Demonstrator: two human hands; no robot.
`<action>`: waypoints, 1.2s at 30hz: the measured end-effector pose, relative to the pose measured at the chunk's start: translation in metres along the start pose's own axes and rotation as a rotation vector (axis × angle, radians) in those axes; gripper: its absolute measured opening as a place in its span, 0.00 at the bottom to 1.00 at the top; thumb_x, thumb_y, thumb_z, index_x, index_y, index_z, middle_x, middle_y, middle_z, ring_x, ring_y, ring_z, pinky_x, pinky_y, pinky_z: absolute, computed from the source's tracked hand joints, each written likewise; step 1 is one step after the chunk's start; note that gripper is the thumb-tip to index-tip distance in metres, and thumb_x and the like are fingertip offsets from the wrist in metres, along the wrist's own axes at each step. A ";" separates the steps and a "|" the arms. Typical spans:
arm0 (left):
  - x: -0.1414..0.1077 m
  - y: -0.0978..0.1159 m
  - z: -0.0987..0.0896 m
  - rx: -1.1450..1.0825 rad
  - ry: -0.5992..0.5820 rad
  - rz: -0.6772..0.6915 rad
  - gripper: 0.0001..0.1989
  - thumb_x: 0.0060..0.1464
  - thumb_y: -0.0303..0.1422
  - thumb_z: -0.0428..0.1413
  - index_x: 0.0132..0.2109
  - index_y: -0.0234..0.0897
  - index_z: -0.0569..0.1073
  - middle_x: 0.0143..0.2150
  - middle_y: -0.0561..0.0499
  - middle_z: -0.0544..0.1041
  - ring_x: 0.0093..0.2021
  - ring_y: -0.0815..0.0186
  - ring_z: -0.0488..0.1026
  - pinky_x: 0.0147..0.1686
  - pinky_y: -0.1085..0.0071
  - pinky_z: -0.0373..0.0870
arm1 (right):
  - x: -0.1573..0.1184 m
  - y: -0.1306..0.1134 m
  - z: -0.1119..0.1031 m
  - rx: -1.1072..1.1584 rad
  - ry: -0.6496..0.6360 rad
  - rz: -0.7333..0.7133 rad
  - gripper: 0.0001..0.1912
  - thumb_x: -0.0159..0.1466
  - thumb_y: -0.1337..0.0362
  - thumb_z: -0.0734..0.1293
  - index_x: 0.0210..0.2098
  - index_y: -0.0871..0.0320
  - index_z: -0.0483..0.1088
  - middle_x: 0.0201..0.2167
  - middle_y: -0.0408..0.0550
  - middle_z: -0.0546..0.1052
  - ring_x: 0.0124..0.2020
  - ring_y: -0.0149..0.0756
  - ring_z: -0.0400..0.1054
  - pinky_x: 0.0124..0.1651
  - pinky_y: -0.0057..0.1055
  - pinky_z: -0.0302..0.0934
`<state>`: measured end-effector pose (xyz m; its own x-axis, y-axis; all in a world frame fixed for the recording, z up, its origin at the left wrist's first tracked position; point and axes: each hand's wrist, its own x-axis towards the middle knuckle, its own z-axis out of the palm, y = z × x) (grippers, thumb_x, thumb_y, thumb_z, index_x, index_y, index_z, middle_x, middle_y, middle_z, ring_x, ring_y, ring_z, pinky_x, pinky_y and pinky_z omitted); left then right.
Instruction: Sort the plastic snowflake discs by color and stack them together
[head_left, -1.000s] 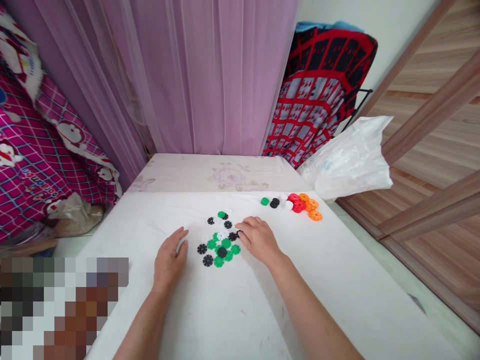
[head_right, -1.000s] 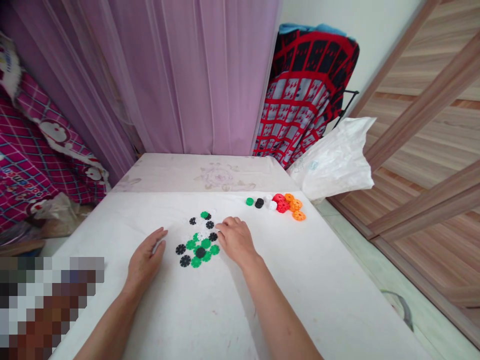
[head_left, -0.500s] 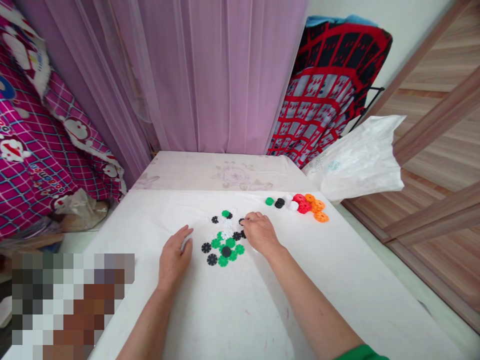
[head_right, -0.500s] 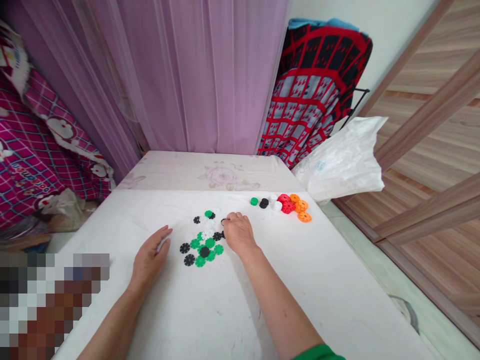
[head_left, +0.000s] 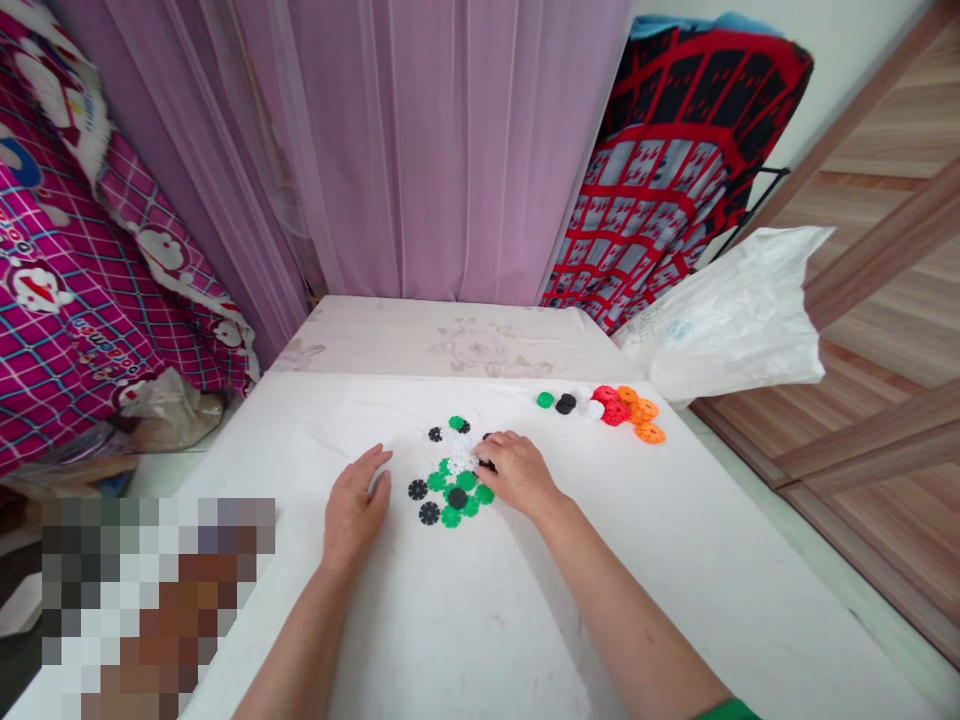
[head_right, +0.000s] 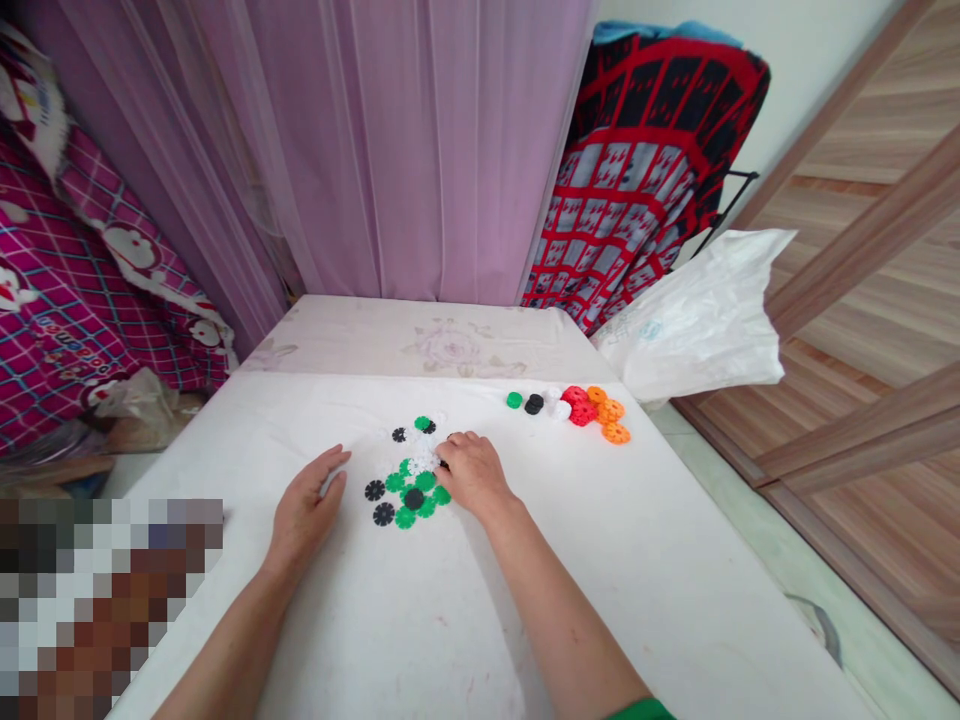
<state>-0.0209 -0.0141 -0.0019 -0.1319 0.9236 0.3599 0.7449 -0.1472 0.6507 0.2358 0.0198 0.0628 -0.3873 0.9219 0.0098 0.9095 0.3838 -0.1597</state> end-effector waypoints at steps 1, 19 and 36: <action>0.000 0.000 0.000 0.002 -0.002 -0.002 0.18 0.58 0.38 0.47 0.50 0.42 0.76 0.57 0.47 0.76 0.57 0.56 0.72 0.61 0.50 0.65 | 0.001 -0.001 0.000 -0.001 -0.002 0.009 0.09 0.63 0.61 0.66 0.40 0.53 0.76 0.42 0.47 0.76 0.45 0.39 0.66 0.45 0.33 0.55; 0.001 0.001 -0.002 0.006 -0.009 -0.010 0.18 0.58 0.38 0.48 0.50 0.43 0.77 0.57 0.48 0.76 0.57 0.57 0.73 0.61 0.52 0.65 | -0.059 0.043 -0.003 0.336 0.177 0.347 0.10 0.57 0.61 0.66 0.39 0.52 0.71 0.37 0.41 0.76 0.33 0.33 0.68 0.38 0.29 0.58; 0.001 -0.002 -0.002 0.011 -0.006 -0.006 0.18 0.58 0.39 0.48 0.50 0.43 0.76 0.57 0.48 0.76 0.57 0.57 0.73 0.59 0.53 0.67 | -0.068 0.027 0.004 0.278 0.060 0.314 0.09 0.57 0.66 0.66 0.39 0.52 0.72 0.38 0.42 0.75 0.41 0.34 0.68 0.42 0.28 0.56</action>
<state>-0.0242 -0.0135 -0.0012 -0.1323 0.9266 0.3520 0.7514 -0.1379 0.6453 0.2861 -0.0325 0.0534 -0.0813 0.9964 -0.0253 0.9036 0.0630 -0.4238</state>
